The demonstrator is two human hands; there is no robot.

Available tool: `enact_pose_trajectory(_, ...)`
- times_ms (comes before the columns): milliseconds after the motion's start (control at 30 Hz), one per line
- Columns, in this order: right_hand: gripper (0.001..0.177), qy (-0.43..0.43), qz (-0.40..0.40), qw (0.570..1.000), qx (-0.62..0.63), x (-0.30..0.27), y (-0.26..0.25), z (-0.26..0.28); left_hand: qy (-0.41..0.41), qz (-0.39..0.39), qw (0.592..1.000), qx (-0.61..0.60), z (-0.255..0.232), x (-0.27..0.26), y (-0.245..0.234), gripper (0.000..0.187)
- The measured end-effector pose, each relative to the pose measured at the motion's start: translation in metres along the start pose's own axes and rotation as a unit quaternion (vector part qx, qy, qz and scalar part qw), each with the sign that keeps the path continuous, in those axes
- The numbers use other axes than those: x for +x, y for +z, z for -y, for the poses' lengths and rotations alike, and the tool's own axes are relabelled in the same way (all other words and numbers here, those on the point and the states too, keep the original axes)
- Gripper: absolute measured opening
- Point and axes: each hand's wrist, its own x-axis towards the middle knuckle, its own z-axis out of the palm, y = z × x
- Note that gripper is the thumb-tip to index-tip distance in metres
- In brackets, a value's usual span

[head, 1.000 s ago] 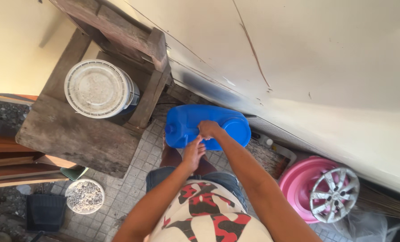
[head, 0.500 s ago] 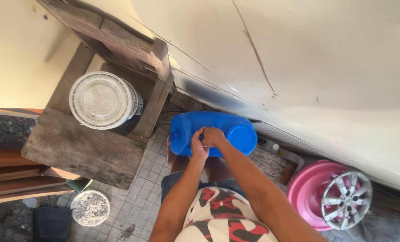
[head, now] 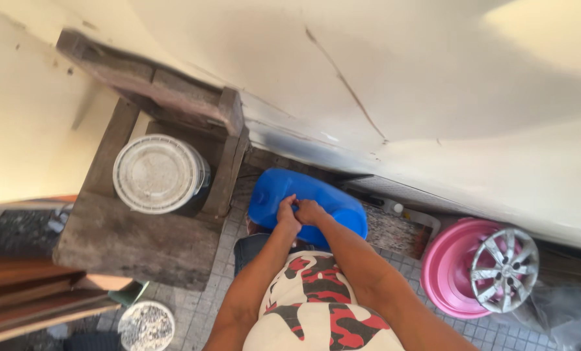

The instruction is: The person organizes several blue and red plastic canisters by picking them up by hand and placing them in a row against a wall next to a parked car.

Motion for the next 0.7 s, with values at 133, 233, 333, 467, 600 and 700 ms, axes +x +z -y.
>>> enact_pose_trajectory(133,0.053,0.065,-0.001,0.991,0.114,0.0,-0.002,0.003,-0.095,-0.008,0.991,0.09,-0.008,0.002,0.01,0.033)
enact_pose_trajectory(233,0.048,0.131,0.019,0.956,0.261,0.002,-0.008,0.022,-0.036,0.001,0.993,0.11,-0.033,0.003,0.023,0.042)
enact_pose_trajectory(333,0.039,0.105,-0.002,0.954,0.282,0.008,-0.011,0.02,-0.073,-0.052,0.972,0.216,-0.033,0.008,0.027,0.049)
enact_pose_trajectory(467,0.037,0.134,-0.004,0.944,0.303,0.012,-0.012,0.014,-0.049,0.019,0.975,0.218,-0.036,0.007,0.016,0.048)
enact_pose_trajectory(600,0.029,0.124,0.011,0.938,0.325,0.009,0.001,-0.002,-0.001,0.182,0.963,0.199,-0.036,0.002,-0.008,0.043)
enact_pose_trajectory(700,0.027,0.091,0.033,0.928,0.36,0.018,0.001,-0.012,0.004,0.165,0.973,0.161,-0.022,-0.001,-0.023,0.038)
